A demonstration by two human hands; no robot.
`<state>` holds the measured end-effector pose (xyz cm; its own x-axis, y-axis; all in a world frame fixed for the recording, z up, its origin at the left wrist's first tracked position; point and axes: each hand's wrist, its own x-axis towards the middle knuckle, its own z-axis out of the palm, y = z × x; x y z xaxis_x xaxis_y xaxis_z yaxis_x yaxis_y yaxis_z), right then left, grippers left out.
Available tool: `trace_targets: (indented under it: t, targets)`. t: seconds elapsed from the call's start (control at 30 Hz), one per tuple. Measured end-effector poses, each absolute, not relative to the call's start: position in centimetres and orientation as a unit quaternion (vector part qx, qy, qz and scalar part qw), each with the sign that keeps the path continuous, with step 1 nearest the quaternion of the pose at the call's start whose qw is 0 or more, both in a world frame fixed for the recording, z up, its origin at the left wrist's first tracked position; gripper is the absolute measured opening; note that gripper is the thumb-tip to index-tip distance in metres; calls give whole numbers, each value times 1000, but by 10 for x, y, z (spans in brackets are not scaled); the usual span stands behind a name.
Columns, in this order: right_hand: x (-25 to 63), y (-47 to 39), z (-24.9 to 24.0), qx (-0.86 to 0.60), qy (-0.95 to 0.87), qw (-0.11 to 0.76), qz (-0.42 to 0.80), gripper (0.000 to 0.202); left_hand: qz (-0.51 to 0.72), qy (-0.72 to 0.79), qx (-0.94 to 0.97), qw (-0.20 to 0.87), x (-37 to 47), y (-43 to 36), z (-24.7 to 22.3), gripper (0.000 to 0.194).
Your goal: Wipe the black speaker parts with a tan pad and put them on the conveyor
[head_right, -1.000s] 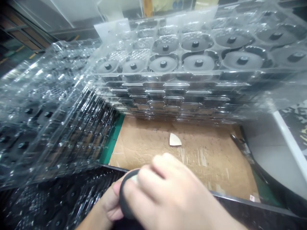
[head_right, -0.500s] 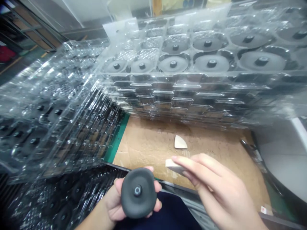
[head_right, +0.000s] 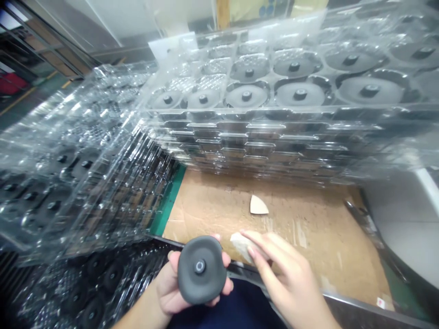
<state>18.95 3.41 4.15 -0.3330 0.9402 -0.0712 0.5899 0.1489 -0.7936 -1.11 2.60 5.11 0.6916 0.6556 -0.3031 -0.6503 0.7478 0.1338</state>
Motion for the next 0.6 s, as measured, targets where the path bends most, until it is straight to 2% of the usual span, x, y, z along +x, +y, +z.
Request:
trace_targets:
  t: [0.3,0.43,0.6]
  targets:
    - [188,38,33,-477,-782,210,343,30,336,207,57,917,-19,20,53,26]
    - [185,38,31,-476,-785,207,337,30,362,202,33,910,-19,19,54,31]
    - [183,39,29,-472,-788,206,338,31,364,186,42,912,-20,21,56,49]
